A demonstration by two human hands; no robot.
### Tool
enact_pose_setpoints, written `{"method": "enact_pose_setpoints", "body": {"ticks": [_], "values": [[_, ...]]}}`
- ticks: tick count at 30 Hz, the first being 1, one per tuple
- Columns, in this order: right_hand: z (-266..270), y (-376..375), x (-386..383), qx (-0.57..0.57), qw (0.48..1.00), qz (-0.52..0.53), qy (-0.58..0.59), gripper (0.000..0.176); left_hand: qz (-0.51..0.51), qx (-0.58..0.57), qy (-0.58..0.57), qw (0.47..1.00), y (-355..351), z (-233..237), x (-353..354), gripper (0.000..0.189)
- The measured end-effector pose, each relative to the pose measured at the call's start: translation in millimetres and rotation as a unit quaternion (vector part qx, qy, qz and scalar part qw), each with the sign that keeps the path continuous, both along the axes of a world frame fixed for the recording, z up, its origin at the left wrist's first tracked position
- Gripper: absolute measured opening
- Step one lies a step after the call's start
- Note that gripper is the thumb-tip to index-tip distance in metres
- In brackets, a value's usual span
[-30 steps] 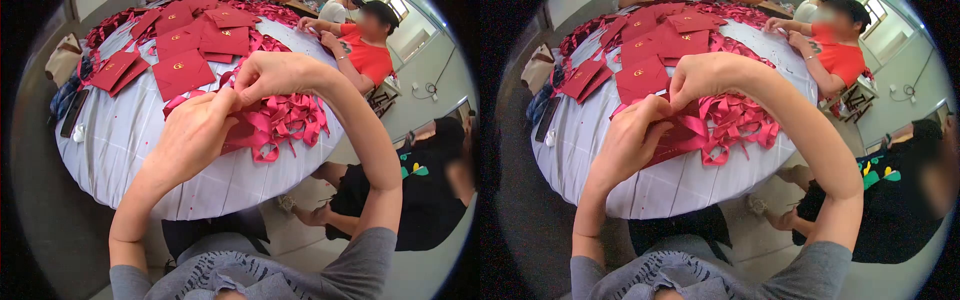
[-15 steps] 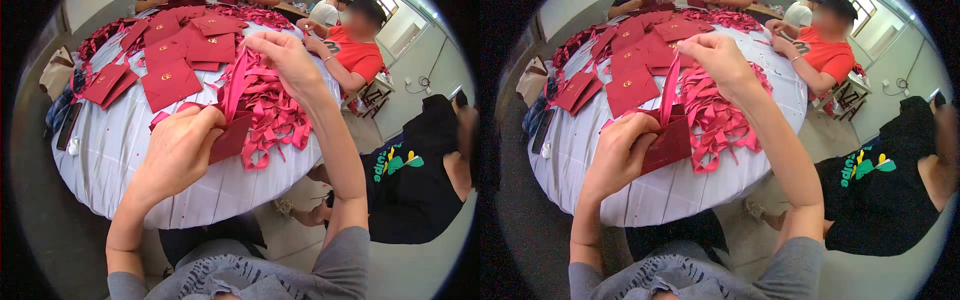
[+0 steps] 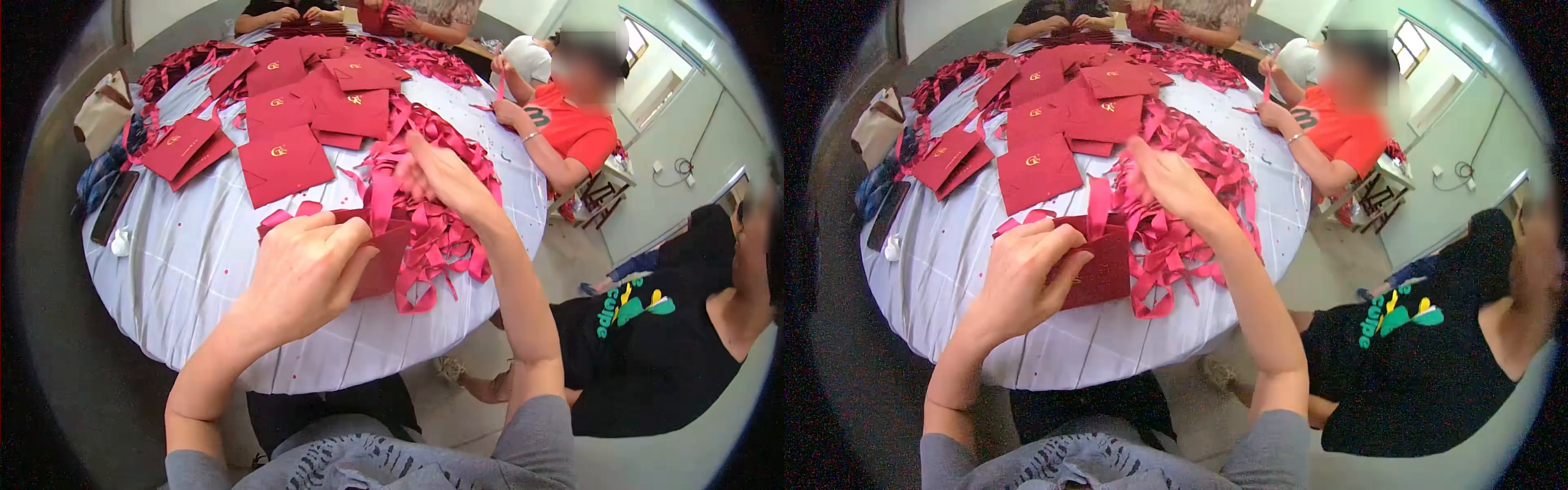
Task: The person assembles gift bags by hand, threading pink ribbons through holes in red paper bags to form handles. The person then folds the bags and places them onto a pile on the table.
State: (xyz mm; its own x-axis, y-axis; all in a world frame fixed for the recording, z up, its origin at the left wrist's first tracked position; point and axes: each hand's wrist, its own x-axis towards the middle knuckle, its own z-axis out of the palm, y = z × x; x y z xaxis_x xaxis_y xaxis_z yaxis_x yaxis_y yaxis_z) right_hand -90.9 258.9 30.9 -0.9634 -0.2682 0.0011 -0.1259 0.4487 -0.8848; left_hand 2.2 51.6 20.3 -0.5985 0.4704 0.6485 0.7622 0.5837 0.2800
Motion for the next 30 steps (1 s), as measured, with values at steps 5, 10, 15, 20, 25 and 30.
{"method": "enact_pose_setpoints", "body": {"ticks": [5,10,15,20,25,30], "values": [[-7,6,40,-0.005,0.994,0.087,-0.060,0.067,-0.016,0.001,0.012,1.000,-1,-5,-5,0.012],[-12,-21,49,-0.220,0.966,0.132,-0.004,0.025,-0.004,0.003,0.026,1.000,0,-10,-5,0.012],[-20,-45,58,-0.223,0.966,0.028,0.124,0.018,0.002,0.001,0.032,1.000,-1,-10,-5,0.012],[-10,-56,61,-0.146,0.965,-0.017,0.218,0.019,-0.039,0.080,0.038,0.995,-19,-5,-10,0.014],[-7,-54,45,-0.179,0.959,-0.034,0.218,0.024,0.187,0.185,0.031,0.964,-76,2,6,0.005],[-14,-72,42,-0.197,0.963,0.007,0.184,0.023,0.060,0.228,-0.426,0.874,-101,-32,10,0.062]]}}
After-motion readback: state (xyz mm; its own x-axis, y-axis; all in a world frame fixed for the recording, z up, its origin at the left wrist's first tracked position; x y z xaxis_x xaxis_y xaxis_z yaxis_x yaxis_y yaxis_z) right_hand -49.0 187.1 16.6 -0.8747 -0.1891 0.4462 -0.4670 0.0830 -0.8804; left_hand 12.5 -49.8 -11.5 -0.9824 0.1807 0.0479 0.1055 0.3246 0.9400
